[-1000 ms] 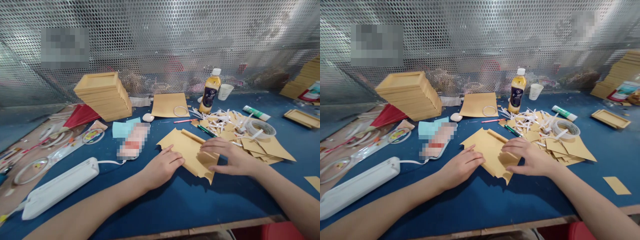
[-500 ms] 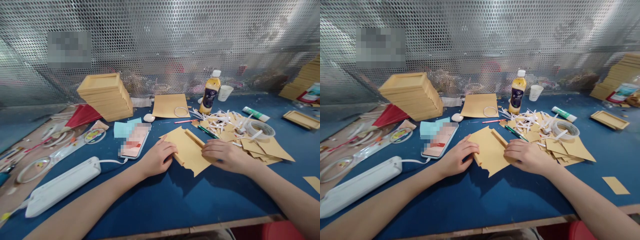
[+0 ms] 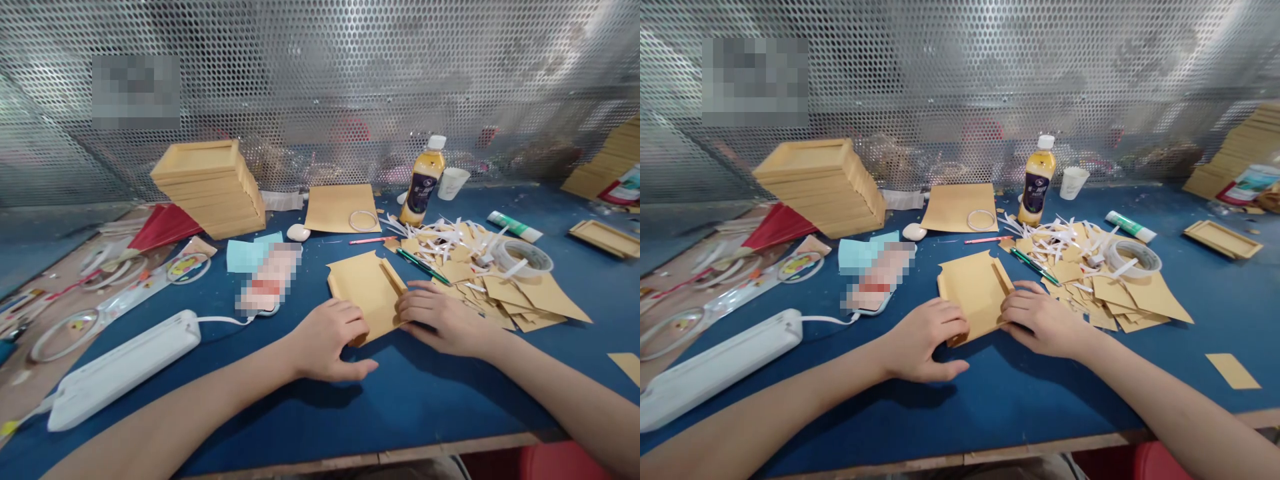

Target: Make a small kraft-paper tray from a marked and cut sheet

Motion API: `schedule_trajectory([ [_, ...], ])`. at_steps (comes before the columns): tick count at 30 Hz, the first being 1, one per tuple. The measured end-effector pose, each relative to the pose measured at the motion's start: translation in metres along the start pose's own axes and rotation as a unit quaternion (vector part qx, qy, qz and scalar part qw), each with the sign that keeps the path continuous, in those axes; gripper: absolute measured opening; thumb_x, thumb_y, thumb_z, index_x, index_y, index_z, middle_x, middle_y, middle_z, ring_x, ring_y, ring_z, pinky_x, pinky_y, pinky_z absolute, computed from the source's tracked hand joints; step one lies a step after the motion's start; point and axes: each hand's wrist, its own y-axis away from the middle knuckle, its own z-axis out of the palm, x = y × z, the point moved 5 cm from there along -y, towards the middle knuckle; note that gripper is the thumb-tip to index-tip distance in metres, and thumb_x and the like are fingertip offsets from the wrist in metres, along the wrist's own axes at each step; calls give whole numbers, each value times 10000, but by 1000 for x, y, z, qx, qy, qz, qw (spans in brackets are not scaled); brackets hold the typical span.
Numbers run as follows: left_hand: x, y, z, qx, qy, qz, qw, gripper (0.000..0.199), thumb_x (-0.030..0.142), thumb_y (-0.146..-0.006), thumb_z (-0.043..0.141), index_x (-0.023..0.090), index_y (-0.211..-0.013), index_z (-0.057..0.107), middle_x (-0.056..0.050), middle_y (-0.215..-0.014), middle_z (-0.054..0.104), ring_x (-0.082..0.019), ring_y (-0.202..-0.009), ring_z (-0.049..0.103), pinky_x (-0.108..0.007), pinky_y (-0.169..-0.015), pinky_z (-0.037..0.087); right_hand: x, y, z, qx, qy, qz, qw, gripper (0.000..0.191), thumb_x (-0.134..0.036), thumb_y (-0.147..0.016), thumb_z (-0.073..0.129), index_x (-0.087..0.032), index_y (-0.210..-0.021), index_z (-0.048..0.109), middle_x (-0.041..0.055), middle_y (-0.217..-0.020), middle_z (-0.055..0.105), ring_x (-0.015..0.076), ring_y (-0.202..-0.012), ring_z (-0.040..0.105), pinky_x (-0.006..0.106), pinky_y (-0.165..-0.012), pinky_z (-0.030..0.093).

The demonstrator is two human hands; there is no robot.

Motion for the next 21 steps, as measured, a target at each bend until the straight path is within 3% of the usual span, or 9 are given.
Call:
schedule_trajectory([
  [2, 0, -1, 2, 3, -11, -16, 1000, 372, 546, -810, 614, 179, -758, 580, -9, -759, 581, -167, -750, 545, -303, -723, 383, 3, -2, -1, 1, 1, 24, 1000, 169, -245, -946, 485, -217, -951, 651, 41, -887, 676, 178, -907, 615, 442, -1022, 359],
  [7, -7, -3, 3, 18, -11, -48, 999, 360, 351, -975, 438, 178, -686, 562, -1, -671, 580, -138, -681, 545, -284, -670, 360, 14, -2, -5, 12, -5, 67, 998, 203, -329, -941, 517, -192, -836, 624, 45, -772, 640, 192, -820, 573, 396, -881, 414],
  [11, -13, -2, 3, 32, -3, -94, 995, 340, 358, -974, 433, 175, -720, 567, -12, -680, 604, -150, -653, 561, -275, -632, 375, 25, 2, -4, 25, -55, 100, 993, 226, -360, -948, 509, -187, -847, 614, 58, -819, 642, 197, -864, 568, 363, -835, 428],
  [14, -18, 0, 5, 33, 12, -129, 991, 256, 373, -955, 470, 178, -836, 586, -13, -737, 629, -166, -689, 588, -266, -630, 397, 32, 4, -2, 33, -75, 120, 989, 227, -386, -938, 529, -194, -855, 616, 58, -842, 645, 203, -900, 561, 356, -842, 432],
  [16, -21, 1, 7, 34, 40, -140, 989, 224, 363, -950, 486, 178, -1030, 583, -5, -761, 634, -168, -708, 602, -257, -635, 415, 34, 5, 1, 30, -70, 130, 989, 235, -391, -940, 528, -195, -844, 614, 56, -832, 643, 202, -890, 562, 354, -843, 431],
  [19, -21, 1, 11, 28, 63, -108, 992, 340, 295, -968, 455, 192, -1290, 482, -19, -875, 640, -166, -781, 611, -250, -684, 442, 34, 3, 4, 32, -42, 142, 988, 250, -380, -951, 511, -186, -833, 615, 61, -816, 635, 204, -873, 563, 354, -831, 427],
  [21, -20, 0, 13, 16, 52, -77, 996, 338, 232, -975, 427, 224, -1304, 500, -36, -965, 624, -166, -845, 604, -249, -724, 447, 34, 1, 6, 36, -20, 151, 988, 257, -377, -953, 508, -180, -830, 618, 63, -809, 632, 207, -866, 561, 355, -822, 420],
])
